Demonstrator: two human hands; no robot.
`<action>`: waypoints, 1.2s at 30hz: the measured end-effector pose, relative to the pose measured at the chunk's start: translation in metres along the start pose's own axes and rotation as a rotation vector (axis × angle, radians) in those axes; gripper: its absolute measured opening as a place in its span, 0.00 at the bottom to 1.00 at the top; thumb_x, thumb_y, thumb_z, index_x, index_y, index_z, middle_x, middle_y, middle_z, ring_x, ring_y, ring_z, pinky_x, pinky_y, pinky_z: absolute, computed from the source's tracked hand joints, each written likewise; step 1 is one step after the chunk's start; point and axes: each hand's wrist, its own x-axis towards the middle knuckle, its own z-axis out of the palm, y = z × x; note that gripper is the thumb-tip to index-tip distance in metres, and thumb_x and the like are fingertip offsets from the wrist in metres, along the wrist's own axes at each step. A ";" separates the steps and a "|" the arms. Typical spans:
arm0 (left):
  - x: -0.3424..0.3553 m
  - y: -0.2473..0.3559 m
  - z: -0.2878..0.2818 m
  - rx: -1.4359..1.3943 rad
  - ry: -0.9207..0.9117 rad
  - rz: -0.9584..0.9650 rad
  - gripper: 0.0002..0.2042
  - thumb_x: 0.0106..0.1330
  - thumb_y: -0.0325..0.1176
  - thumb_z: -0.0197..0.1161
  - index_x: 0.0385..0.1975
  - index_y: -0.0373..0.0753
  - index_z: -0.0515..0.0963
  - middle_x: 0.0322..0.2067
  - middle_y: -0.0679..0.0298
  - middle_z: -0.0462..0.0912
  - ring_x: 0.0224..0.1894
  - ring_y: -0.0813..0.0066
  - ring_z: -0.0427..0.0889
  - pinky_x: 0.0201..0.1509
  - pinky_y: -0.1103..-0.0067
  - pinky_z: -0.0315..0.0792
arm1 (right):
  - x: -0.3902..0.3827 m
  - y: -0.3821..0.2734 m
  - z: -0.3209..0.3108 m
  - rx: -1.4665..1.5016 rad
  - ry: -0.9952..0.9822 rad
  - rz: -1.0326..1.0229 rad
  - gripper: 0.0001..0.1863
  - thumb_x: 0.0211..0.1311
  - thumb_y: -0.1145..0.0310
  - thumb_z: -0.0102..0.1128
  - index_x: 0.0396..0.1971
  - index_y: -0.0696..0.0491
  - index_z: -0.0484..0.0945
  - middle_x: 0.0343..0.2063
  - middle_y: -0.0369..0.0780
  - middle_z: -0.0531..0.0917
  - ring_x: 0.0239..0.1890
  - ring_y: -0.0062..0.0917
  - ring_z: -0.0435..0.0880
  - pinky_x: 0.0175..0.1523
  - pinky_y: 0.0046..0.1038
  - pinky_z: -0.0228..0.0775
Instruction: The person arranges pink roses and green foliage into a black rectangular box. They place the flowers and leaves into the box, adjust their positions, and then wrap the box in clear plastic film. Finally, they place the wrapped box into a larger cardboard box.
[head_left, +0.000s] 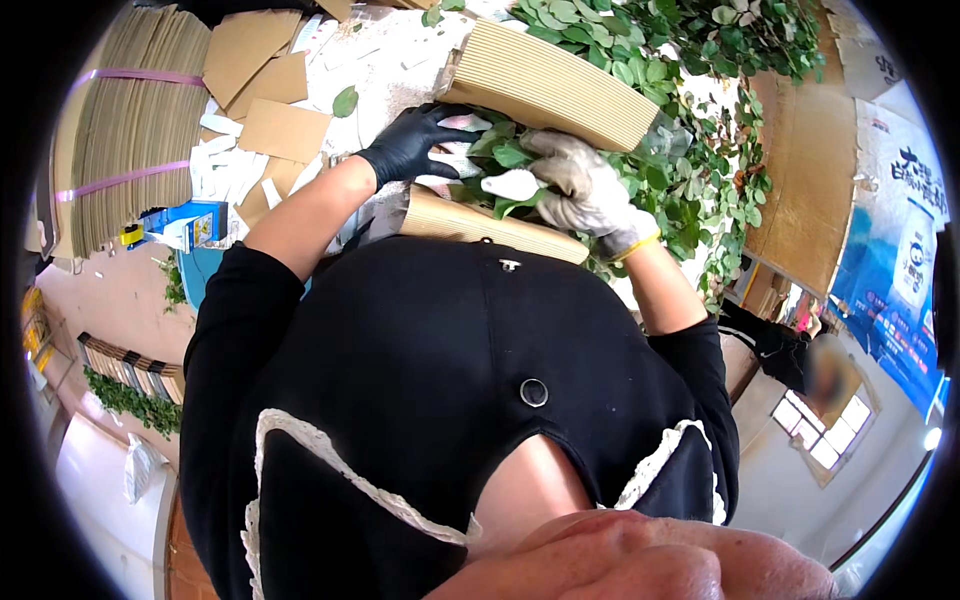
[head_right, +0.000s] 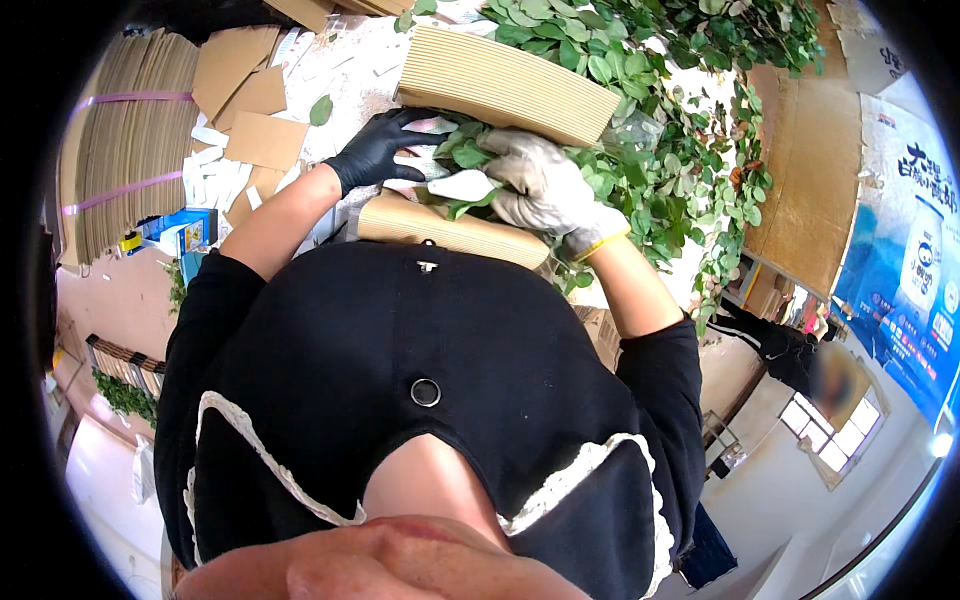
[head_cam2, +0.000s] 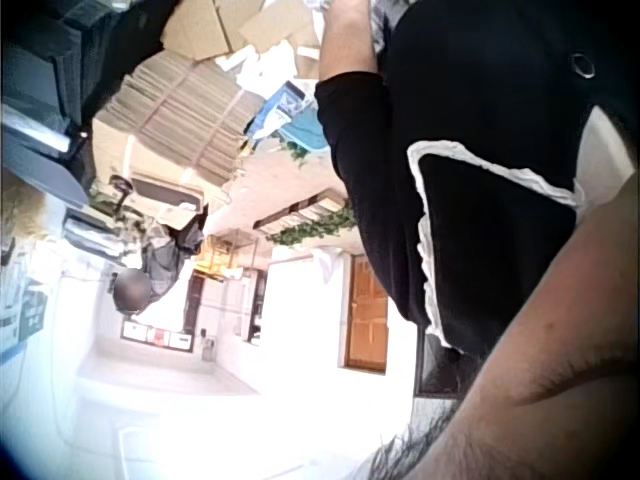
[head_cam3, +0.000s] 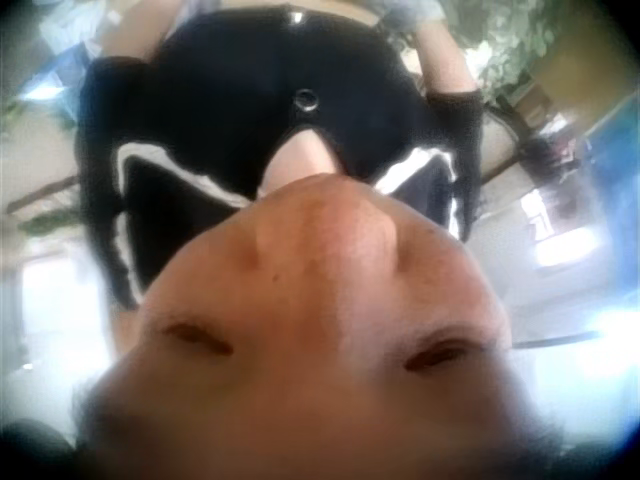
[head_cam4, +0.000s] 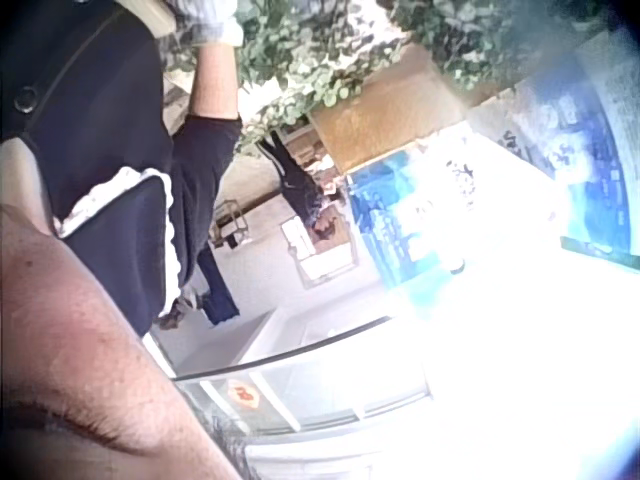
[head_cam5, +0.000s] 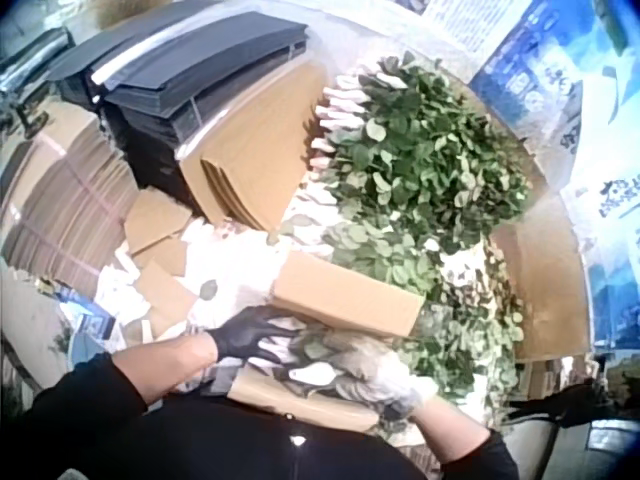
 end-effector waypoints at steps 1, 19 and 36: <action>-0.002 0.003 -0.002 -0.040 0.004 -0.028 0.27 0.49 0.39 0.75 0.53 0.51 0.79 0.60 0.54 0.72 0.56 0.52 0.75 0.60 0.63 0.72 | -0.007 0.006 0.020 -0.006 -0.037 0.066 0.19 0.47 0.66 0.68 0.43 0.50 0.82 0.54 0.47 0.77 0.55 0.44 0.77 0.59 0.39 0.72; -0.003 0.020 0.044 -0.228 0.666 -0.589 0.10 0.70 0.36 0.57 0.33 0.37 0.77 0.27 0.45 0.81 0.34 0.44 0.82 0.36 0.61 0.75 | 0.000 0.032 0.081 -0.131 -0.208 0.188 0.25 0.52 0.55 0.67 0.51 0.47 0.79 0.58 0.49 0.72 0.64 0.52 0.64 0.69 0.50 0.52; -0.009 -0.016 -0.033 0.334 0.188 -0.103 0.09 0.62 0.30 0.56 0.35 0.35 0.83 0.36 0.54 0.83 0.42 0.56 0.81 0.49 0.65 0.73 | -0.002 0.017 0.076 -0.133 -0.108 0.205 0.22 0.58 0.57 0.63 0.52 0.49 0.77 0.56 0.47 0.73 0.64 0.47 0.66 0.69 0.45 0.55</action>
